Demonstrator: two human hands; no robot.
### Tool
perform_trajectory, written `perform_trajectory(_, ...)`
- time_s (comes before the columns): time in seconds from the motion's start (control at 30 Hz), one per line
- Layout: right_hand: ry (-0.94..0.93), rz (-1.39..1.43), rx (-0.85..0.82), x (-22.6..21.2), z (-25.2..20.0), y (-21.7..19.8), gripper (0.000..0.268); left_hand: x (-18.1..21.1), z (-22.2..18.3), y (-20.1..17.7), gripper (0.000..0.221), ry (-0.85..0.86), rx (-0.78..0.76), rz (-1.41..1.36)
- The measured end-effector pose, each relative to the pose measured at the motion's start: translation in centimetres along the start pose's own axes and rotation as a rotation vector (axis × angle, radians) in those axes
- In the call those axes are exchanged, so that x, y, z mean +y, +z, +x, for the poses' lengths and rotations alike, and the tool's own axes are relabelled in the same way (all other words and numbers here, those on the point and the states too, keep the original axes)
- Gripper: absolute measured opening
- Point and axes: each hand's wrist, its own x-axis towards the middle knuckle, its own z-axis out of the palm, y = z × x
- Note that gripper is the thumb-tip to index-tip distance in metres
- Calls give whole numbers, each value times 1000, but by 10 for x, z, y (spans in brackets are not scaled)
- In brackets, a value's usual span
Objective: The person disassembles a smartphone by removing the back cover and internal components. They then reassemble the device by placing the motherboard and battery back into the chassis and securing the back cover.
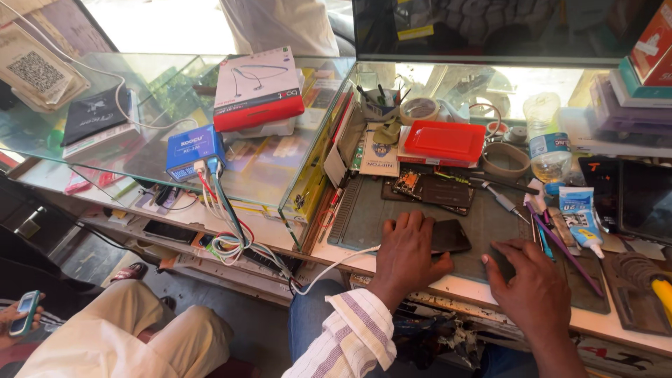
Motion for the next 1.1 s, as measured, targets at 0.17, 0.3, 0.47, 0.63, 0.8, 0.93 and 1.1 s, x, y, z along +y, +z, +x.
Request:
perform_trajectory(0.17, -45, -23, -1, 5, 2, 2, 36, -1, 0, 3, 67, 13, 0, 22)
perform_trajectory(0.3, -53, -13, 17, 6, 1, 4, 35, -1, 0, 3, 68, 8, -13, 28)
perform_trajectory(0.47, -73, -9, 38, 7, 0, 5, 35, -1, 1, 1, 67, -11, -43, 16)
perform_trajectory(0.63, -105, -17, 71, 7, 1, 6, 33, 0, 2, 0, 68, -7, -36, 25)
perform_trajectory(0.8, -55, 11, 24, 3, 1, 2, 34, 0, 2, 1, 69, -8, -30, 23)
perform_trajectory(0.93, -71, 28, 35, 3, 0, 1, 33, 1, 2, 1, 68, 2, -18, 36)
perform_trajectory(1.1, -243, 79, 171, 6, 6, 10, 29, -1, 4, 2, 58, -21, -19, 25)
